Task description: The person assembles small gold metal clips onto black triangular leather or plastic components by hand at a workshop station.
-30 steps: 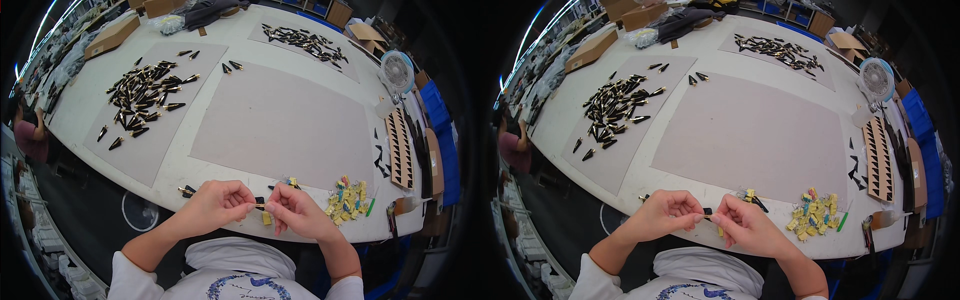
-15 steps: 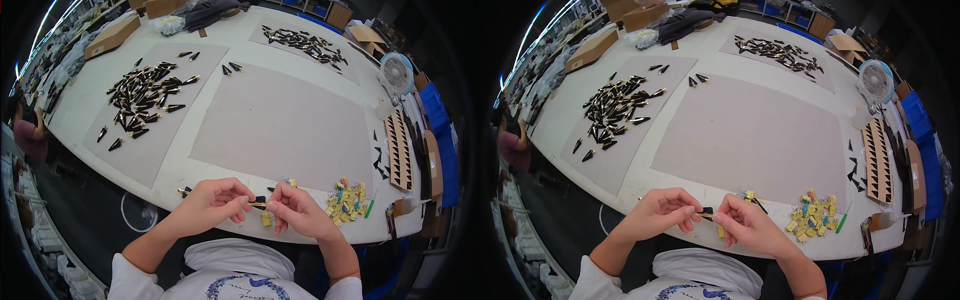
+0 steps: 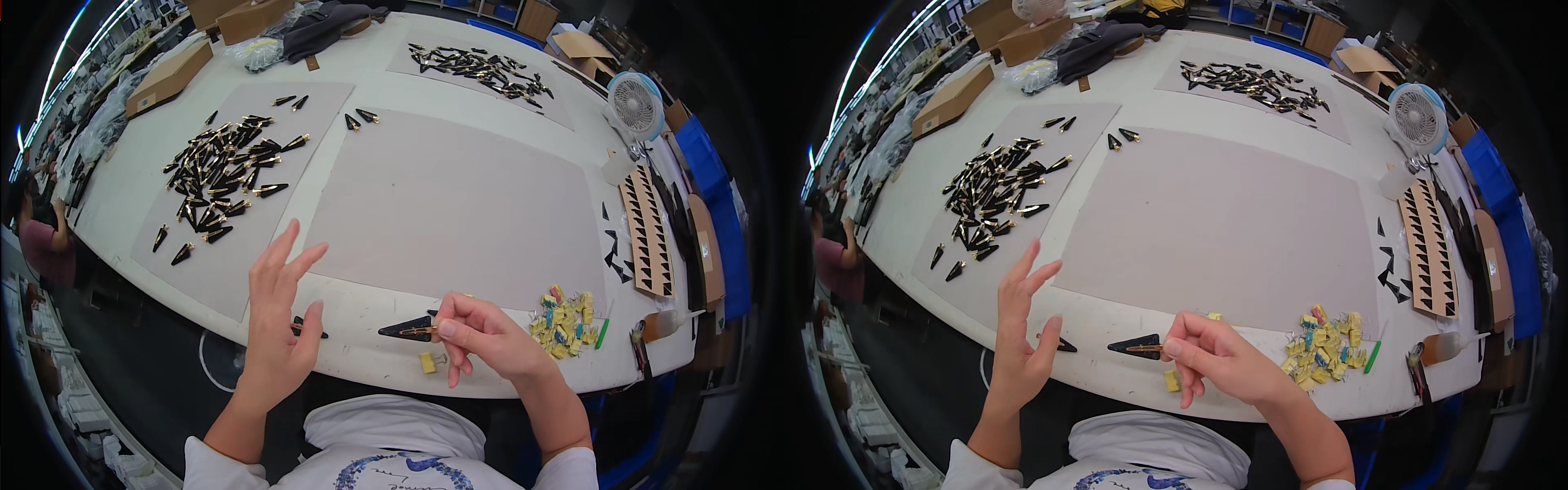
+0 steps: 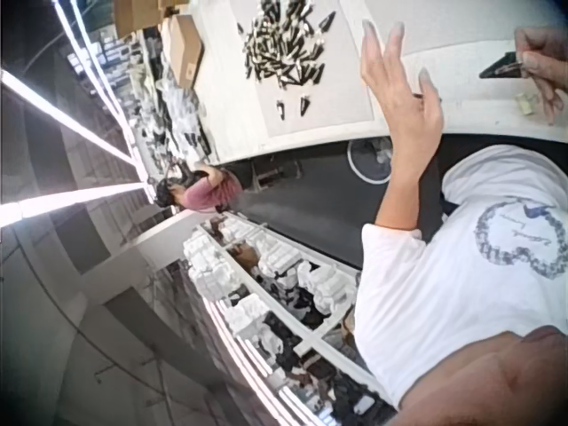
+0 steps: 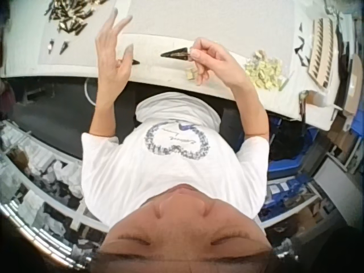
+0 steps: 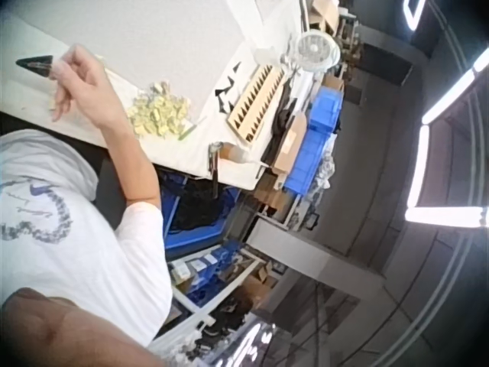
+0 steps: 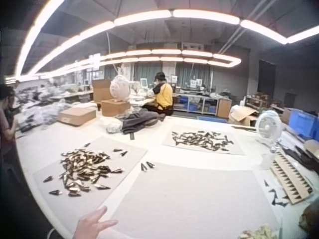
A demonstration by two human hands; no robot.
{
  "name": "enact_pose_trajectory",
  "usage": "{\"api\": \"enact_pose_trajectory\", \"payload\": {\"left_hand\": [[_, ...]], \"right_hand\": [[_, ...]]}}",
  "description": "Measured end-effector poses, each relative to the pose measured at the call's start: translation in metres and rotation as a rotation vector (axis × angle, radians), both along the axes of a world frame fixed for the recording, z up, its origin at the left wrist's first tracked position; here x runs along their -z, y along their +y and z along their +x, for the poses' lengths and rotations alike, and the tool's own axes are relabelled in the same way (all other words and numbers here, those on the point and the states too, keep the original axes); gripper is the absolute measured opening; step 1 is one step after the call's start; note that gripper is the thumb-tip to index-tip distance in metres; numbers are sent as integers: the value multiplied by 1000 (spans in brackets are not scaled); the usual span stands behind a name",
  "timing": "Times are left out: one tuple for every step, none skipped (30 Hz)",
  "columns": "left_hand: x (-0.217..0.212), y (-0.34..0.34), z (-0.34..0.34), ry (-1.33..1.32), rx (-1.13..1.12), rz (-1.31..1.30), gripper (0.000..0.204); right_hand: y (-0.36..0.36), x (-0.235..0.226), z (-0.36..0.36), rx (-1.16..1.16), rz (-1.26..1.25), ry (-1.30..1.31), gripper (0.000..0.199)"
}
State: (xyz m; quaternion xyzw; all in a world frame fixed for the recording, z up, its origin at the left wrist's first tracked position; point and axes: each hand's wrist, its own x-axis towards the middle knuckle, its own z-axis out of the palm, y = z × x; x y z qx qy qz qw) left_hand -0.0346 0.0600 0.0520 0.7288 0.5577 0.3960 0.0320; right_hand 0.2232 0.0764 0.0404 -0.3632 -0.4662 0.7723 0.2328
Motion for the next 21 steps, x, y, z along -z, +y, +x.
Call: {"api": "enact_pose_trajectory", "payload": {"left_hand": [[1, -2, 1, 1, 4, 2, 31], [2, -4, 1, -222, 211, -210, 33], [0, -10, 0, -439, 400, -419, 35], [-4, -17, 5, -396, 410, -443, 31], [-2, -18, 11, -396, 409, -443, 31], [1, -18, 17, -318, 392, -420, 27], [4, -18, 22, -239, 375, -396, 23], [8, -16, 26, -220, 380, -377, 22], [8, -16, 27, -220, 381, -376, 22], [8, -15, 27, -208, 404, -431, 22], [9, -13, 28, -196, 430, -485, 22], [10, -11, 29, -196, 434, -480, 22], [11, -10, 28, -240, 482, -521, 19], [11, -10, 27, -282, 527, -560, 16], [14, -9, 27, -281, 526, -555, 16], [18, -7, 26, -404, 546, -623, 14], [21, -7, 26, -529, 569, -695, 12], [22, -6, 26, -530, 574, -696, 12], [23, -6, 26, -566, 592, -750, 12], [25, -5, 26, -600, 609, -808, 12], [28, -6, 25, -601, 615, -812, 12]], "right_hand": [[0, 0, 0, 4, 2, 1, 19], [0, -1, -1, 11, -2, 8, 20], [1, -3, -3, 3, -4, 23, 20], [2, -5, -6, -8, -1, 30, 20], [2, -5, -6, -6, -5, 18, 20], [2, -5, -7, -4, -10, 5, 19], [2, -4, -8, -5, -8, 5, 19], [1, -2, -9, -7, 3, 2, 19], [0, -1, -9, -9, 15, 0, 18], [-1, -1, -10, -9, 17, 0, 18], [-2, -3, -11, -15, 38, -53, 18], [-3, -4, -11, -21, 59, -106, 18], [-5, -5, -12, -17, 63, -108, 18], [-6, -5, -14, -29, 102, -145, 19], [-7, -6, -15, -39, 141, -182, 20], [-7, -7, -14, -58, 152, -196, 22], [-8, -8, -13, -55, 153, -199, 22], [-9, -10, -13, -59, 163, -228, 22], [-10, -11, -12, -63, 173, -258, 22], [-11, -13, -13, -58, 170, -261, 22], [-12, -16, -14, -68, 220, -302, 21]]}}
